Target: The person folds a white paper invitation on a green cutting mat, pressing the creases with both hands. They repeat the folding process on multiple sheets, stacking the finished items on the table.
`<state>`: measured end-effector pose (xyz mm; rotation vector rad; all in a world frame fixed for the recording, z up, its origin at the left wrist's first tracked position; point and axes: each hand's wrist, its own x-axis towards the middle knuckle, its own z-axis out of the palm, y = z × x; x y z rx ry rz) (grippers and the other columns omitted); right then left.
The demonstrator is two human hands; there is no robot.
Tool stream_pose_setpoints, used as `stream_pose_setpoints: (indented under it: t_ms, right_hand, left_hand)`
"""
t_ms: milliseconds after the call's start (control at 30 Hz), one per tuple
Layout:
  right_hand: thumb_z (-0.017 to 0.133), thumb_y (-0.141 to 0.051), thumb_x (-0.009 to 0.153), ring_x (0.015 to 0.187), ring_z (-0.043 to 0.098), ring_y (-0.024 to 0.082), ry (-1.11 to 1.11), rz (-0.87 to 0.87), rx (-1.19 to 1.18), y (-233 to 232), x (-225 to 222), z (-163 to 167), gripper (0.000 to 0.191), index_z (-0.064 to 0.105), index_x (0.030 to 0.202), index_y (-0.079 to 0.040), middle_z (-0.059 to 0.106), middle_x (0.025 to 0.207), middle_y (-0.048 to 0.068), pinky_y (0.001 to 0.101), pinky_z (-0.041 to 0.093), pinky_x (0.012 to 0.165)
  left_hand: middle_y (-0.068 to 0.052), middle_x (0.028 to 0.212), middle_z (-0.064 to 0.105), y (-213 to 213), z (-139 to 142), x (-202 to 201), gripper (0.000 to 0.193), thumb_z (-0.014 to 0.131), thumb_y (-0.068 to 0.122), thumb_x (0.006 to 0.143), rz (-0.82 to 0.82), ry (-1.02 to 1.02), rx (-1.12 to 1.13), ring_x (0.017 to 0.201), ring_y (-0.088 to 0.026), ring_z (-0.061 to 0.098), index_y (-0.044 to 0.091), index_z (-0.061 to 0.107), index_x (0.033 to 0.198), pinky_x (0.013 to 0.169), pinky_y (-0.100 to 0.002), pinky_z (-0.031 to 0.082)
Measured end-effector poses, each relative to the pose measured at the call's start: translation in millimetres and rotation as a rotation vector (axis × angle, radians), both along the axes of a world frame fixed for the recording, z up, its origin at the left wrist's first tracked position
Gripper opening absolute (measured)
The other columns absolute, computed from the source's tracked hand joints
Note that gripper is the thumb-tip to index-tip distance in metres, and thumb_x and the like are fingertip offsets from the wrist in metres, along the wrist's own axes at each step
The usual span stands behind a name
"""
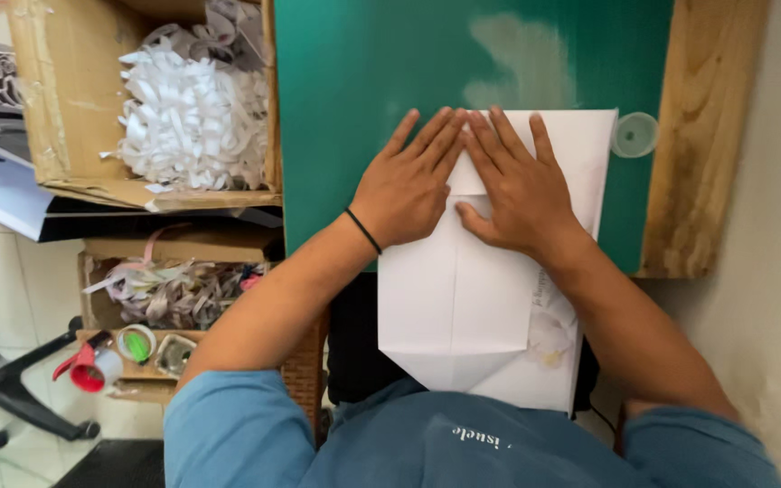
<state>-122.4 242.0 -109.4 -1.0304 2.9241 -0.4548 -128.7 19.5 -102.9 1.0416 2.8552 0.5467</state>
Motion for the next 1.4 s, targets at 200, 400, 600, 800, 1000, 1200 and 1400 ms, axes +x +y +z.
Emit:
stream_pose_setpoints:
  t_ms: [200,400,600,800,1000,1200,1400]
  right_hand:
    - [0.069,-0.038,0.078,0.153,0.031,0.034,-0.062,-0.075,0.111,18,31,45,0.077,0.054,0.145,-0.004,0.043,0.161,0.012,0.066,0.017,0.121]
    - [0.067,-0.031,0.079,0.153,0.029,0.04,-0.121,-0.067,0.03,17,23,32,0.075,0.053,0.147,-0.001,0.04,0.164,0.015,0.065,0.02,0.12]
    - [0.065,-0.028,0.082,0.154,0.031,0.038,-0.021,-0.004,0.011,-3,-17,-12,0.072,0.052,0.148,-0.002,0.039,0.166,0.013,0.0619,0.022,0.122]
    - [0.066,-0.03,0.084,0.152,0.035,0.038,0.049,-0.098,0.051,10,22,23,0.071,0.053,0.15,-0.007,0.046,0.163,0.009,0.0623,0.022,0.122]
    - [0.069,-0.021,0.075,0.14,0.046,0.036,0.05,-0.211,0.026,84,80,22,0.067,0.06,0.14,-0.008,0.059,0.145,0.012,0.0622,0.03,0.116]
    - [0.071,-0.001,0.096,0.133,0.063,0.039,0.28,-0.172,-0.203,137,-5,11,0.022,0.07,0.118,-0.001,0.068,0.141,0.019,0.044,0.051,0.114]
    - [0.074,-0.004,0.09,0.114,0.067,0.037,0.162,-0.191,-0.316,87,68,50,0.013,0.073,0.103,-0.002,0.07,0.127,0.017,0.0433,0.054,0.098]
  left_hand:
    - [-0.03,0.14,0.061,29,9,-7,0.046,0.055,0.016,0.093,0.077,0.274,-0.286,0.134,-0.043,0.052,-0.016,0.062,0.127,0.121,-0.067,0.005]
    - [-0.024,0.107,0.072,41,35,-38,0.049,0.056,0.009,0.088,0.003,0.107,-0.122,0.137,-0.037,0.052,-0.015,0.062,0.13,0.123,-0.068,0.002]
    - [-0.017,0.136,0.066,-15,35,81,0.047,0.053,0.006,0.087,0.363,0.223,-0.161,0.137,-0.033,0.056,-0.007,0.063,0.131,0.119,-0.073,0.008]
    - [-0.015,0.138,0.067,-27,10,109,0.052,0.05,0.007,0.089,0.395,0.203,-0.285,0.134,-0.031,0.058,-0.006,0.06,0.139,0.122,-0.068,0.012]
    - [-0.022,0.131,0.066,-6,63,71,0.057,0.054,0.033,0.101,0.302,-0.043,-0.471,0.139,-0.036,0.048,-0.007,0.054,0.141,0.125,-0.067,0.009]
    - [-0.028,0.162,0.028,13,23,26,0.116,0.071,0.068,0.08,-0.214,-0.033,0.119,0.153,-0.039,0.025,-0.012,0.029,0.153,0.125,-0.051,0.014]
    - [-0.027,0.168,0.012,5,-9,45,0.122,0.066,0.072,0.083,0.574,-0.151,0.036,0.158,-0.037,0.008,-0.01,0.016,0.158,0.128,-0.05,0.01]
